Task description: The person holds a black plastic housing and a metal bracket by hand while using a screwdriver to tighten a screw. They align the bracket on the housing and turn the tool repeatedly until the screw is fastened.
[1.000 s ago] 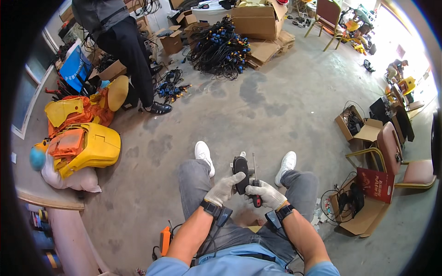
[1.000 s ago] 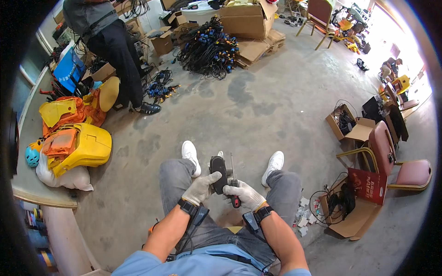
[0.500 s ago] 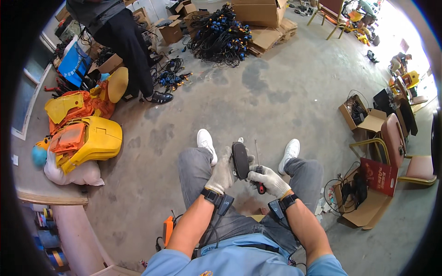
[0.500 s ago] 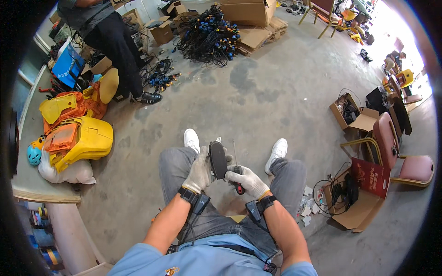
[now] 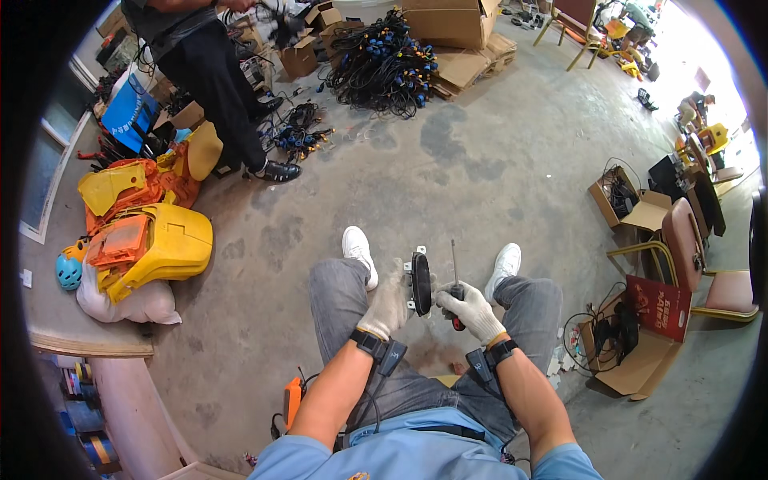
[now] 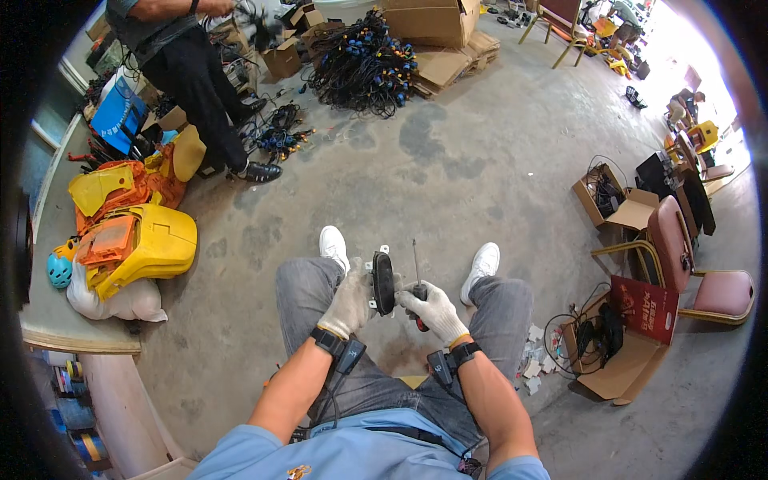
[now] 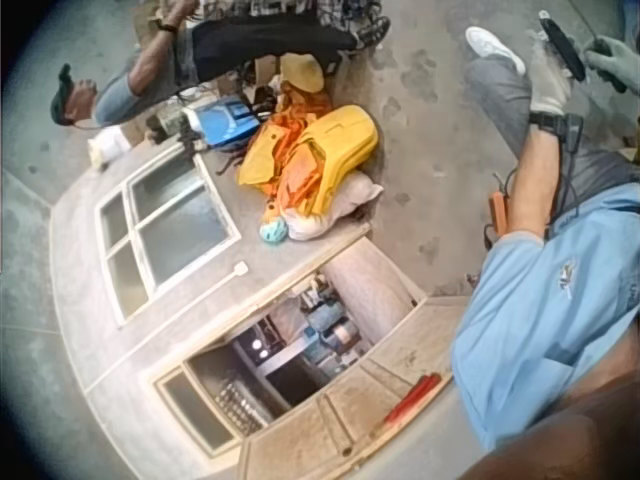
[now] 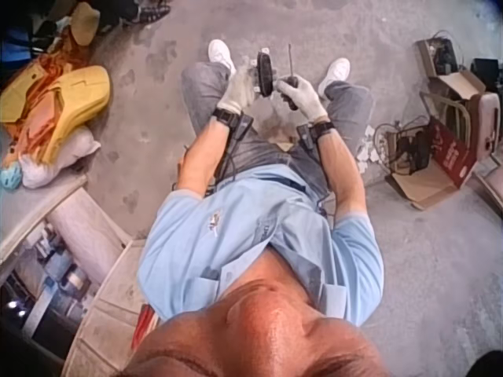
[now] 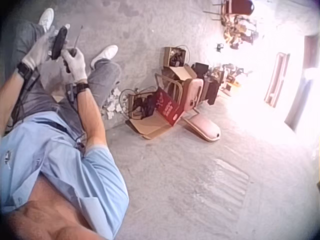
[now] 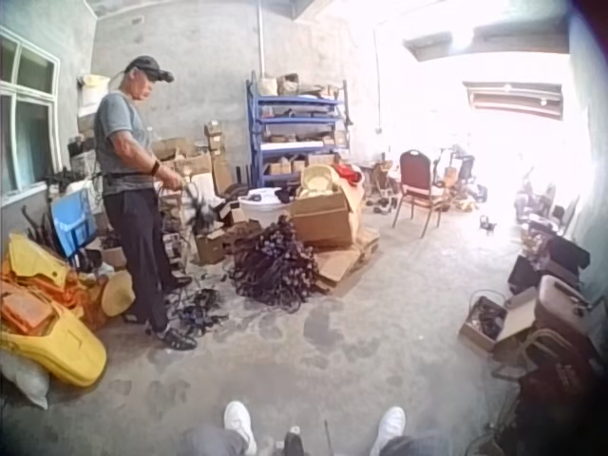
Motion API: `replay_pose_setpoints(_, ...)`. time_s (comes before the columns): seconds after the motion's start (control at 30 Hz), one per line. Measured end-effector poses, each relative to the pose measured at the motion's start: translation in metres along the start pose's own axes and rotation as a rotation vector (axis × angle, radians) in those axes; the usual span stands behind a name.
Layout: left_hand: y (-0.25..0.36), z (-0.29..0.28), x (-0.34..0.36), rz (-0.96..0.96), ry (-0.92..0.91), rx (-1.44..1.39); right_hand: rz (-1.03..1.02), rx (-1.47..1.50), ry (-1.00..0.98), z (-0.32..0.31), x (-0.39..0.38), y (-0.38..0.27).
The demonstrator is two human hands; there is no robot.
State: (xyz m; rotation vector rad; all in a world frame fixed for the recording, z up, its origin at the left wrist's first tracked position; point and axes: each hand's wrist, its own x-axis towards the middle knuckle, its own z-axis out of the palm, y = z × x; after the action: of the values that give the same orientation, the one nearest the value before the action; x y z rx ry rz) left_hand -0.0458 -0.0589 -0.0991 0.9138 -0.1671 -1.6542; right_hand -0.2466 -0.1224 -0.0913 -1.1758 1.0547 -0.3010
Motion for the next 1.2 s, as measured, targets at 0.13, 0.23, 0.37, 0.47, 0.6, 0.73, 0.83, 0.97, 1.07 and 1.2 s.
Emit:
replay_pose_setpoints(0.13,-0.006,-0.006,0.002,-0.025,0.024,0.041,-0.005,0.042,0.018,0.005,-0.002,-0.008)
replay_pose_setpoints(0.23,-0.011,-0.009,0.008,-0.068,-0.055,0.125,-0.015,-0.004,0.048,0.008,-0.001,-0.006)
replay_pose_setpoints(0.37,-0.015,0.007,0.004,-0.089,-0.041,0.231,0.027,-0.234,0.075,0.016,-0.007,-0.015)
replay_pose_setpoints(0.47,-0.022,0.005,0.005,-0.060,-0.060,0.324,0.024,-0.297,0.081,0.020,-0.010,-0.020)
replay_pose_setpoints(0.6,-0.028,0.000,0.013,-0.065,-0.100,0.406,0.041,-0.255,0.037,0.016,-0.012,-0.026)
replay_pose_setpoints(0.73,-0.039,-0.003,0.020,-0.092,-0.083,0.252,0.035,-0.204,0.017,0.013,-0.013,-0.024)
replay_pose_setpoints(0.83,-0.036,-0.005,0.019,-0.102,-0.080,0.251,0.044,-0.213,0.024,0.013,-0.012,-0.021)
replay_pose_setpoints(0.97,-0.039,-0.016,0.022,-0.120,0.071,0.292,0.054,-0.217,-0.002,0.015,-0.009,-0.017)
replay_pose_setpoints(1.07,-0.044,-0.016,0.027,-0.097,0.085,0.228,0.058,-0.234,-0.004,0.012,-0.010,-0.016)
replay_pose_setpoints(1.2,-0.043,-0.016,0.026,-0.097,0.115,0.250,0.065,-0.251,-0.011,0.012,-0.013,-0.021)
